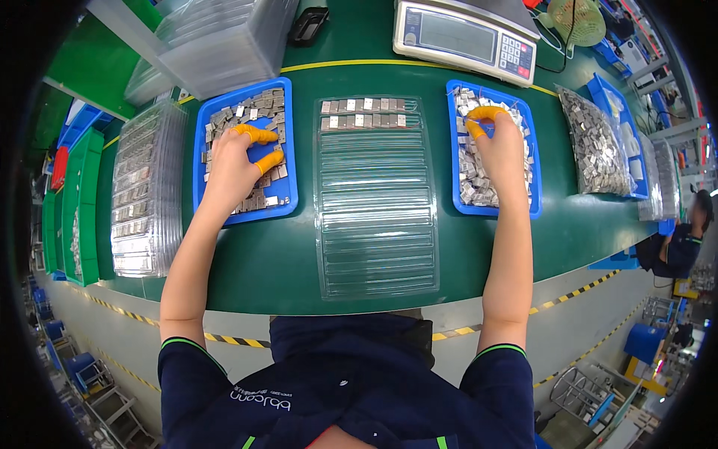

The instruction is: The person assembles small electronic components by hand at a factory workstation. They pick a silver rectangular piece from a blue tray on the left and a white piece from a blue tray on the right, then press them together and place the assembled unit into a clear plastic tray in the center. The person repeats this process continuously throughout the clip.

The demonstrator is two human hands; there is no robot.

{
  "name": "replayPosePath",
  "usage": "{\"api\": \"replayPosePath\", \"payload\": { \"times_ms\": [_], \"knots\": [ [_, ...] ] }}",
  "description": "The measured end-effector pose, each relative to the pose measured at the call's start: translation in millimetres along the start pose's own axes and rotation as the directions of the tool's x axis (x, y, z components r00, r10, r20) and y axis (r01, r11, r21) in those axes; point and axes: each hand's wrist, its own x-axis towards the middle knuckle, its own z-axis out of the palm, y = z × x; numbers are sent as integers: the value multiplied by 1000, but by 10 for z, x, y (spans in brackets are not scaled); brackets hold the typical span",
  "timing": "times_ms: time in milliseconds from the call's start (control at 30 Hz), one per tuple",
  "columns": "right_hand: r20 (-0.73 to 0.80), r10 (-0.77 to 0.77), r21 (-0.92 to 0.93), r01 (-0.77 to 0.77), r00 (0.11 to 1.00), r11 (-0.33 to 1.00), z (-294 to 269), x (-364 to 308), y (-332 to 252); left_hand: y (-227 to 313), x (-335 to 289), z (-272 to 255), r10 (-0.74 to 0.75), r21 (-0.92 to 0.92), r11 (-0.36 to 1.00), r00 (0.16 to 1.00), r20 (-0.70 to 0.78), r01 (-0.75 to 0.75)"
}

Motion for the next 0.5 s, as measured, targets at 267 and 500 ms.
{"api": "replayPosePath", "payload": {
  "times_ms": [267, 500],
  "knots": [
    [-52, 101, 452, -67, 994, 890, 126, 14, 101, 3, -66, 42, 33, -70, 997, 997, -77, -38],
    [-138, 110, 337, -58, 984, 940, 257, 5, 173, 74, -63, 113, -67, -254, 966, 994, -88, 43]
  ]
}}
